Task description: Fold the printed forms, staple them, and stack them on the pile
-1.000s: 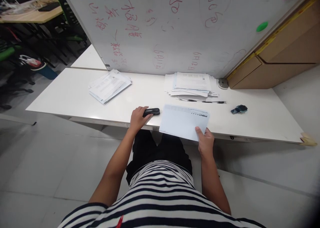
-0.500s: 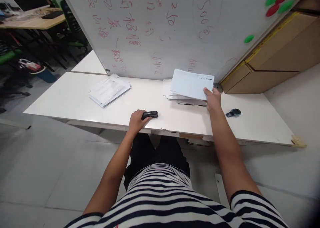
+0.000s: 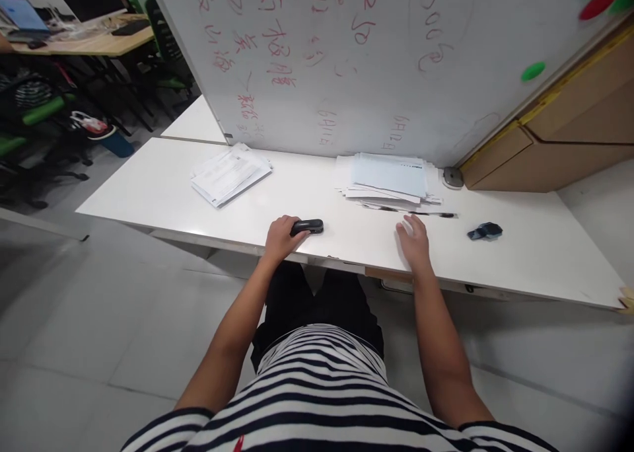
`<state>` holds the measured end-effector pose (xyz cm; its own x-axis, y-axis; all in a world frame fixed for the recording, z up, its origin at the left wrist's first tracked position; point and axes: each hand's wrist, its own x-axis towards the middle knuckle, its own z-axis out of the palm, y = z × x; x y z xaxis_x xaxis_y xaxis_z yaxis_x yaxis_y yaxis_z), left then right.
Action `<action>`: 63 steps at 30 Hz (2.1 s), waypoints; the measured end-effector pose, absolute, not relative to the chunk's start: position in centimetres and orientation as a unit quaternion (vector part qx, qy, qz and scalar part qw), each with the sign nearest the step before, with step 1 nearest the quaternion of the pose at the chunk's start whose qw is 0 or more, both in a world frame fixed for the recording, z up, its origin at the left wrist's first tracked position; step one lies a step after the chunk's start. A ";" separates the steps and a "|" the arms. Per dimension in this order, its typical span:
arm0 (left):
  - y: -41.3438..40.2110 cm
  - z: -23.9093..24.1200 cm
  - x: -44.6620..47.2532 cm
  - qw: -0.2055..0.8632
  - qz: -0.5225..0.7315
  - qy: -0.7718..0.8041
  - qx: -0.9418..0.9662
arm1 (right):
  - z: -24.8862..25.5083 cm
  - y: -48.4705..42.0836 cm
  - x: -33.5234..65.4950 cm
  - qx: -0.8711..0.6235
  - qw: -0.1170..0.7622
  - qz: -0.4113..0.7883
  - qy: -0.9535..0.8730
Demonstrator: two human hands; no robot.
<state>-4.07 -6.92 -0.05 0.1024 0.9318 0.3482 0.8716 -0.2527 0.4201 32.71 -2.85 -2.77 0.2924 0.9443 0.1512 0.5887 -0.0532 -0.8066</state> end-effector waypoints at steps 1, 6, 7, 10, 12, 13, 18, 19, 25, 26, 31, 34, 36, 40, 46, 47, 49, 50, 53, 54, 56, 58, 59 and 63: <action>-7.0 0.0 -4.1 0.067 0.281 0.604 0.743 | -2.9 -3.2 32.4 -0.687 0.390 0.195 -0.582; -5.9 0.6 -5.9 0.196 0.372 0.563 0.712 | -3.2 -3.3 31.3 -0.695 0.308 0.106 -0.641; -5.1 0.9 -6.9 0.195 0.383 0.575 0.696 | -3.2 -3.2 31.3 -0.696 0.305 0.101 -0.642; -2.1 1.9 -11.0 0.072 0.330 0.661 0.670 | -3.4 -3.1 31.4 -0.695 0.311 0.105 -0.640; 0.0 2.5 -14.3 -0.033 0.270 0.709 0.651 | -3.4 -3.1 31.5 -0.694 0.315 0.109 -0.638; 0.8 2.6 -15.8 -0.059 0.244 0.723 0.644 | -3.3 -3.1 31.6 -0.695 0.316 0.112 -0.636; 2.5 1.4 -20.3 -0.052 0.182 0.800 0.570 | -3.1 -3.0 31.7 -0.703 0.320 0.133 -0.620; 2.5 1.1 -20.5 -0.055 0.178 0.803 0.566 | -3.1 -2.9 31.7 -0.703 0.321 0.133 -0.620; 2.3 0.6 -20.1 -0.085 0.174 0.802 0.565 | -3.6 -2.6 32.0 -0.700 0.318 0.110 -0.629; 2.3 0.7 -20.1 -0.085 0.175 0.804 0.562 | -3.6 -2.6 32.0 -0.700 0.318 0.110 -0.630; 2.3 0.8 -20.4 -0.074 0.199 0.806 0.553 | -3.7 -2.6 32.1 -0.695 0.323 0.116 -0.632; 2.4 0.6 -20.9 -0.062 0.233 0.818 0.523 | -3.7 -2.6 32.1 -0.693 0.327 0.116 -0.632; 2.4 0.3 -21.3 -0.064 0.262 0.834 0.481 | -3.7 -2.6 32.1 -0.693 0.330 0.116 -0.630; 2.5 -0.2 -22.0 -0.066 0.297 0.848 0.433 | -3.7 -2.7 32.0 -0.694 0.332 0.118 -0.628; 2.6 -0.4 -22.3 -0.036 0.302 0.850 0.431 | -3.6 -2.7 32.0 -0.694 0.327 0.115 -0.631; 2.6 -0.3 -22.3 -0.035 0.297 0.852 0.430 | -3.6 -2.7 32.1 -0.694 0.327 0.114 -0.632; 2.6 -0.2 -22.1 -0.036 0.287 0.856 0.428 | -3.7 -2.7 32.1 -0.692 0.328 0.114 -0.633; 2.6 -0.1 -22.0 -0.036 0.284 0.857 0.428 | -3.7 -2.7 32.1 -0.691 0.330 0.113 -0.633; 2.6 0.0 -21.8 -0.038 0.279 0.856 0.433 | -3.6 -2.8 32.0 -0.690 0.337 0.110 -0.631; 2.6 0.0 -21.8 -0.041 0.279 0.854 0.436 | -3.6 -2.8 31.9 -0.690 0.338 0.109 -0.631; 2.7 0.1 -21.8 -0.045 0.276 0.850 0.446 | -3.4 -2.9 31.8 -0.693 0.335 0.111 -0.629; 2.7 0.0 -21.9 -0.046 0.269 0.849 0.452 | -3.3 -2.9 31.8 -0.695 0.333 0.115 -0.627; 2.7 0.0 -22.0 -0.044 0.264 0.850 0.453 | -3.3 -2.9 31.8 -0.695 0.333 0.115 -0.627; 2.9 -0.1 -22.2 -0.034 0.261 0.853 0.451 | -3.3 -3.0 31.8 -0.693 0.334 0.110 -0.629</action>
<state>-22.24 2.88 -0.07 -0.5904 0.7517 0.2939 0.7876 0.4570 0.4135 31.79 -2.95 -3.32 0.1834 0.9460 0.2673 0.7986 0.0152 -0.6016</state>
